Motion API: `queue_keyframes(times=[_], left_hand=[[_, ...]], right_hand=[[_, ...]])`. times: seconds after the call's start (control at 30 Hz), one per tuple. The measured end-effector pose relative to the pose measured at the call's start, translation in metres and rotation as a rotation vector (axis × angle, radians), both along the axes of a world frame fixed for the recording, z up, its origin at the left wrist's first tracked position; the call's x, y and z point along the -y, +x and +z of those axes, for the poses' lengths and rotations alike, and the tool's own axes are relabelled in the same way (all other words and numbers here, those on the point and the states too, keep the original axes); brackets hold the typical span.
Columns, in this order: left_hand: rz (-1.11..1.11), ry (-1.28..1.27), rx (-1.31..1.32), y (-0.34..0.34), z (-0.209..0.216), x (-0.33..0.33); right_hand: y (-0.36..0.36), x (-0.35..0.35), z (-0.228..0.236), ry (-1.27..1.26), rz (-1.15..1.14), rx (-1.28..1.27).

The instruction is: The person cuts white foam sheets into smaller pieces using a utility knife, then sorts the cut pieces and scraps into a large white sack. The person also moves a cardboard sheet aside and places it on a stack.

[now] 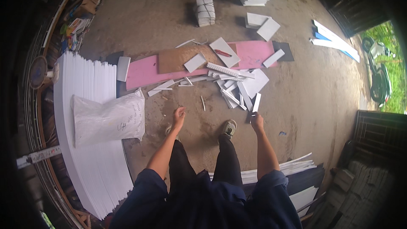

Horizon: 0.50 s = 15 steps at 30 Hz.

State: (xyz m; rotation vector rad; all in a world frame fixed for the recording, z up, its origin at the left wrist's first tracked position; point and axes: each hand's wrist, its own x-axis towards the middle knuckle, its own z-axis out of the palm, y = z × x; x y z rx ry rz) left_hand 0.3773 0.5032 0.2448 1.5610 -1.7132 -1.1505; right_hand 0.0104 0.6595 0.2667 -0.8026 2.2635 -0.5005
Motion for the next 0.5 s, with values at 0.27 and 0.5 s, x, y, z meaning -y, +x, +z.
queue_keyframes(times=[0.27, 0.5], left_hand=[[-0.372, -0.023, 0.190, -0.127, -0.057, -0.006], [-0.177, 0.459, 0.045, -0.202, -0.256, -0.011]], right_hand=[[-0.068, -0.012, -0.100, 0.011, -0.068, 0.045], [-0.078, 0.019, -0.270, 0.058, 0.038, -0.030]])
